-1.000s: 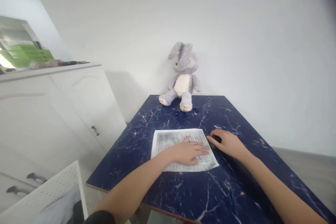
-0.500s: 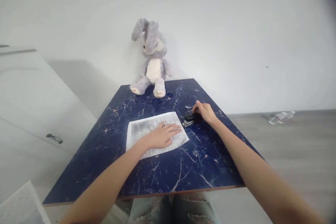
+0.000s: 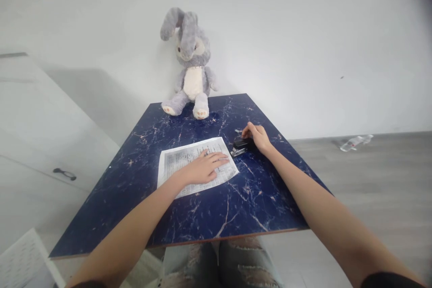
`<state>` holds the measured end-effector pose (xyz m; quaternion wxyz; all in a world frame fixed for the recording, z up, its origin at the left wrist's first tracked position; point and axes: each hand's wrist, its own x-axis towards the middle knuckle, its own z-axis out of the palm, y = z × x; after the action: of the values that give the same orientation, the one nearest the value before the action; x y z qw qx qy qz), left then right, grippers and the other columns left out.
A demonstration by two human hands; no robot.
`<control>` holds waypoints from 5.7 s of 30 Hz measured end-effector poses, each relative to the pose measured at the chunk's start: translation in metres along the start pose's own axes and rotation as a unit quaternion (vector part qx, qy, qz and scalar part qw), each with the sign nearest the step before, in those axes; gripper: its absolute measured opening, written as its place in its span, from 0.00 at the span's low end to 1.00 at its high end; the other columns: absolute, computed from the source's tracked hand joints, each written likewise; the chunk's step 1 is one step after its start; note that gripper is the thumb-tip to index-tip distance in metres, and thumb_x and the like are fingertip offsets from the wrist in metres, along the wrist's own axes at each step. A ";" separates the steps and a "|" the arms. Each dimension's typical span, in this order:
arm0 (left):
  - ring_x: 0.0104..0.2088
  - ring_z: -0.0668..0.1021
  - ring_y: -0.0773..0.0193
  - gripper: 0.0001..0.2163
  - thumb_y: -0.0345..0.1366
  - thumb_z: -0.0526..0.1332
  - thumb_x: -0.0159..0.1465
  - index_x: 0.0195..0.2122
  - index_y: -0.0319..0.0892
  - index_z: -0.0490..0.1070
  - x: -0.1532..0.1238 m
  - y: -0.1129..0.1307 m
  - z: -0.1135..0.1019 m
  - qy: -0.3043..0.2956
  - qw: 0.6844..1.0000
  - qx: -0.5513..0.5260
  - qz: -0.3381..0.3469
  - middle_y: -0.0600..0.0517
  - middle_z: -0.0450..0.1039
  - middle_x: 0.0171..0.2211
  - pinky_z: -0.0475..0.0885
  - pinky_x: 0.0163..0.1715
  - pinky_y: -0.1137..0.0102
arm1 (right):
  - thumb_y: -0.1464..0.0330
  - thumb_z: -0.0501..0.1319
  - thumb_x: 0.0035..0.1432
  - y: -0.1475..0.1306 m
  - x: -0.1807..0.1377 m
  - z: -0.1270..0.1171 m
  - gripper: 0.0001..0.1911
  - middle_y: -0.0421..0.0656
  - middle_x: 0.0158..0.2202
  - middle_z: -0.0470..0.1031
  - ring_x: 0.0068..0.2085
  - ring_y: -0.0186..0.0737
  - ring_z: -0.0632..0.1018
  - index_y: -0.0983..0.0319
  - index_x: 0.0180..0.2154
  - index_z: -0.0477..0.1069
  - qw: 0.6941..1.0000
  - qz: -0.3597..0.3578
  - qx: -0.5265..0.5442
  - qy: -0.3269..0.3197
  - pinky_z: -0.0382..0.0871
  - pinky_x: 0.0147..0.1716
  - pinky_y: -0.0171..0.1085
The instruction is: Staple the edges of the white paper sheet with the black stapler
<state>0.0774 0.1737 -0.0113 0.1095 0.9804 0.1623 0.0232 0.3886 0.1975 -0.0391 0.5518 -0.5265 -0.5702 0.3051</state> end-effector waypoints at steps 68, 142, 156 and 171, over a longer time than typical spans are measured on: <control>0.71 0.64 0.54 0.20 0.48 0.56 0.75 0.67 0.56 0.68 -0.010 -0.011 -0.008 0.013 0.995 -0.094 0.029 0.53 0.64 0.71 0.51 0.72 0.55 | 0.50 0.71 0.55 -0.007 -0.004 -0.021 0.23 0.41 0.36 0.79 0.37 0.45 0.77 0.61 0.43 0.79 0.949 -0.042 -0.153 -0.273 0.71 0.41 0.42; 0.53 0.81 0.54 0.12 0.36 0.53 0.72 0.46 0.42 0.76 0.012 -0.045 0.026 0.350 0.832 -0.356 -0.242 0.46 0.81 0.48 0.71 0.60 0.57 | 0.40 0.44 0.67 0.009 0.008 -0.021 0.37 0.49 0.36 0.83 0.36 0.47 0.81 0.60 0.36 0.79 0.993 0.024 -0.117 -0.021 0.73 0.37 0.42; 0.46 0.85 0.56 0.09 0.39 0.58 0.75 0.51 0.41 0.70 0.015 -0.031 0.018 0.345 0.622 -0.674 -0.197 0.40 0.80 0.51 0.75 0.58 0.53 | 0.74 0.61 0.63 -0.038 -0.029 0.022 0.20 0.44 0.57 0.80 0.56 0.50 0.80 0.54 0.54 0.80 0.895 -0.296 -0.318 -0.101 0.72 0.56 0.50; 0.35 0.85 0.61 0.10 0.39 0.70 0.66 0.40 0.37 0.74 0.011 -0.039 0.020 0.382 0.662 -0.614 -0.198 0.48 0.81 0.34 0.82 0.45 0.60 | 0.82 0.57 0.63 -0.051 -0.041 0.050 0.29 0.44 0.62 0.77 0.61 0.51 0.76 0.53 0.60 0.75 0.764 -0.445 -0.452 -0.119 0.69 0.54 0.50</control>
<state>0.0776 0.2090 -0.0391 0.6170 0.5404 0.3295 0.4677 0.3205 0.1573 -0.0150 0.2511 -0.3615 -0.8736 -0.2075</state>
